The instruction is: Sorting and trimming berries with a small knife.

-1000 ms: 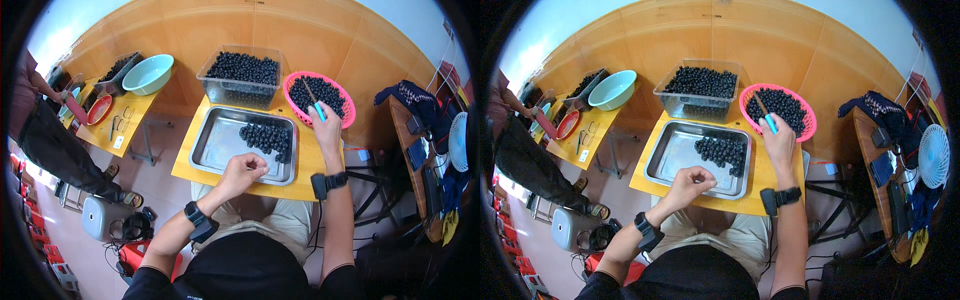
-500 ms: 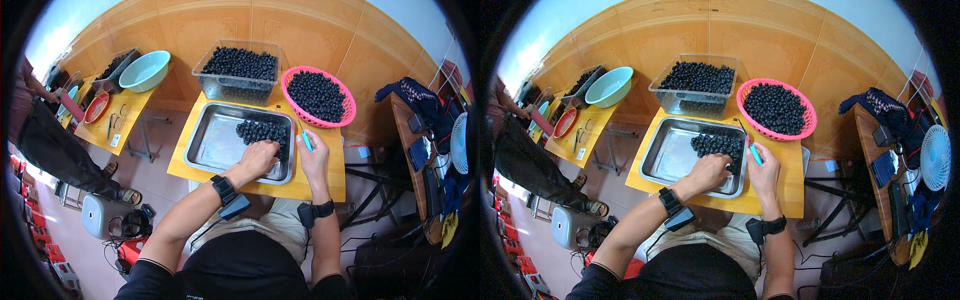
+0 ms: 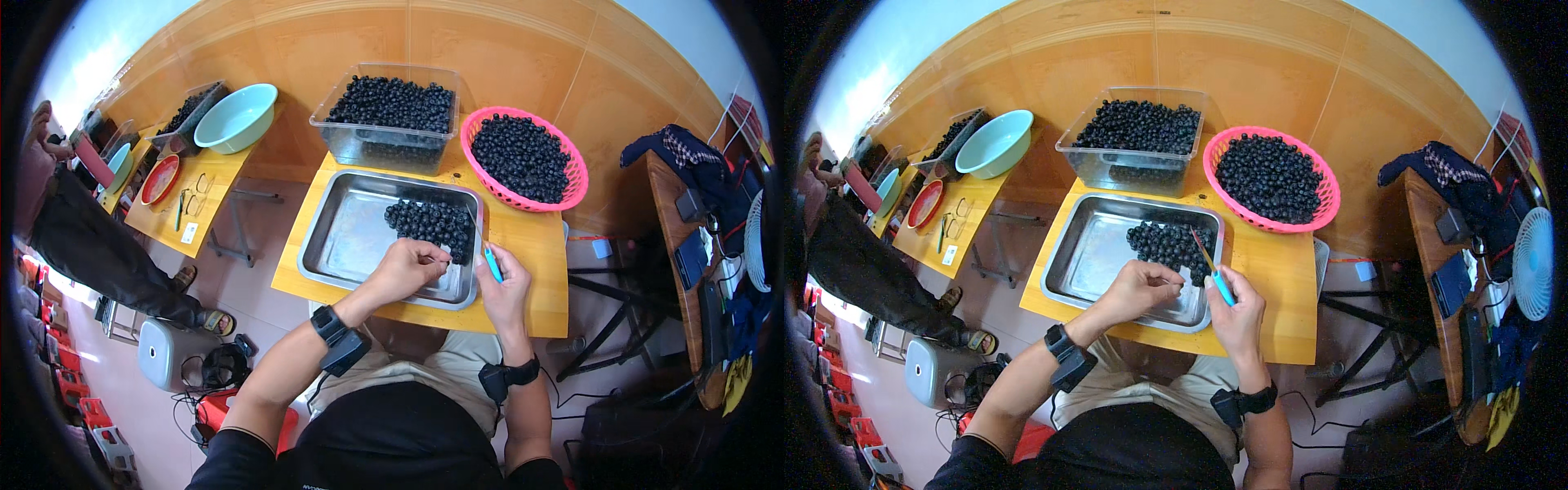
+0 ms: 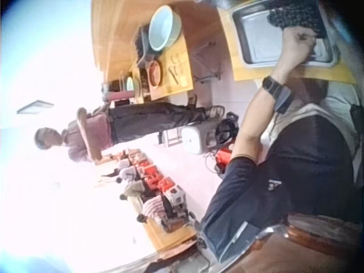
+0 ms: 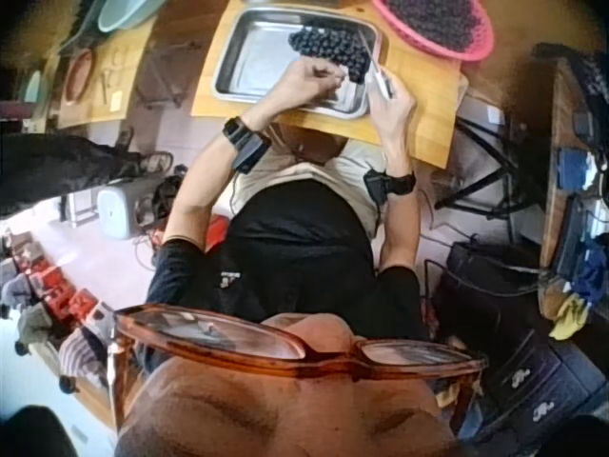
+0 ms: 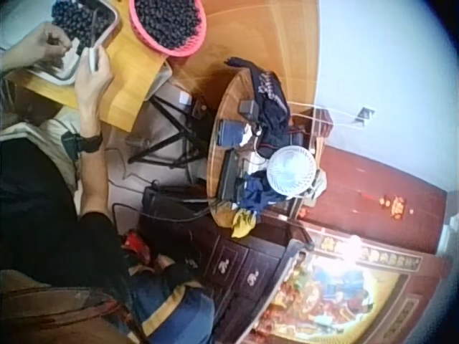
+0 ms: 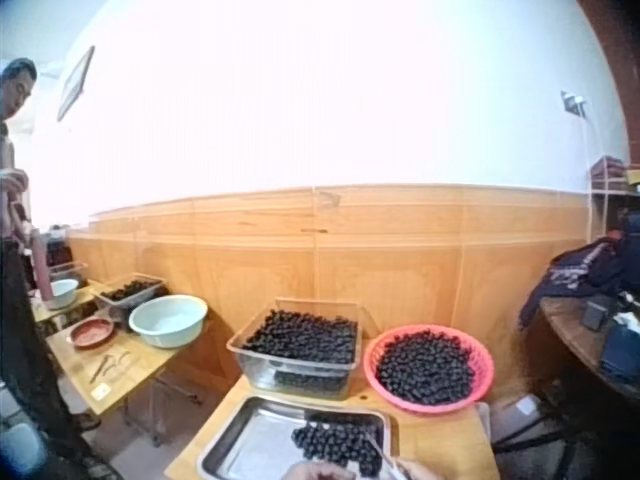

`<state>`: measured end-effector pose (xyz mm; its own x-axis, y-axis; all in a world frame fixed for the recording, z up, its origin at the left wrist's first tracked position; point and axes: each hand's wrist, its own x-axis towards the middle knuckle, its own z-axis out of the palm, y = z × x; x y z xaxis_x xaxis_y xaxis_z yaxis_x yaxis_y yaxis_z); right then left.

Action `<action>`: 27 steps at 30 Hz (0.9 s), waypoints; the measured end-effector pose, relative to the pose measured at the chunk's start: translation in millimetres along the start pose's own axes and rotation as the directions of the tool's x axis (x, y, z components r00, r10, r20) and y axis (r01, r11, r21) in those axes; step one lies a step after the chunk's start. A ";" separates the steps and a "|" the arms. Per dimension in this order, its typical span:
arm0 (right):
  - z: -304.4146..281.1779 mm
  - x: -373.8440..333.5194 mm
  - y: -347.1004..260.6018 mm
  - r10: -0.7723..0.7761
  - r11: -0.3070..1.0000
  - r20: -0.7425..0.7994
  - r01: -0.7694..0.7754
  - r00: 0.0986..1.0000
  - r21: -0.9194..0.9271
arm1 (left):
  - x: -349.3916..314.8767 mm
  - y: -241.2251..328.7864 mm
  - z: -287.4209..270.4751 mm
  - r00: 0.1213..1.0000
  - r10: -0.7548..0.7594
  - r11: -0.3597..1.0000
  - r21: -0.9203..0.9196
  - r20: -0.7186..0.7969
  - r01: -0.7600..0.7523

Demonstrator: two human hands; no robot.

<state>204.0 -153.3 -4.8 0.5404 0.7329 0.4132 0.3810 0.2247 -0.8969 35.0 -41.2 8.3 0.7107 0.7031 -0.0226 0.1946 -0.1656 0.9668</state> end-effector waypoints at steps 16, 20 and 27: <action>9.7 -18.4 -39.8 0.049 0.999 0.226 -0.045 0.973 -0.023 | -37.2 5.5 -6.4 0.987 -0.156 0.559 -0.827 -0.038 0.056; 12.0 -21.2 -44.0 -0.061 0.998 0.294 0.068 0.954 -0.013 | -41.8 1.3 -6.7 0.994 -0.109 0.494 -0.868 -0.006 0.049; 12.0 -22.8 -49.6 -0.097 0.990 0.357 0.126 0.929 -0.059 | -50.0 -1.0 -7.5 0.999 -0.044 0.451 -0.892 0.002 0.021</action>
<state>163.8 -173.5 28.4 0.1970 0.8884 0.4146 0.4894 0.2774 -0.8268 -5.9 -71.0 10.4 0.7026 0.7086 -0.0656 -0.5000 0.5571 0.6630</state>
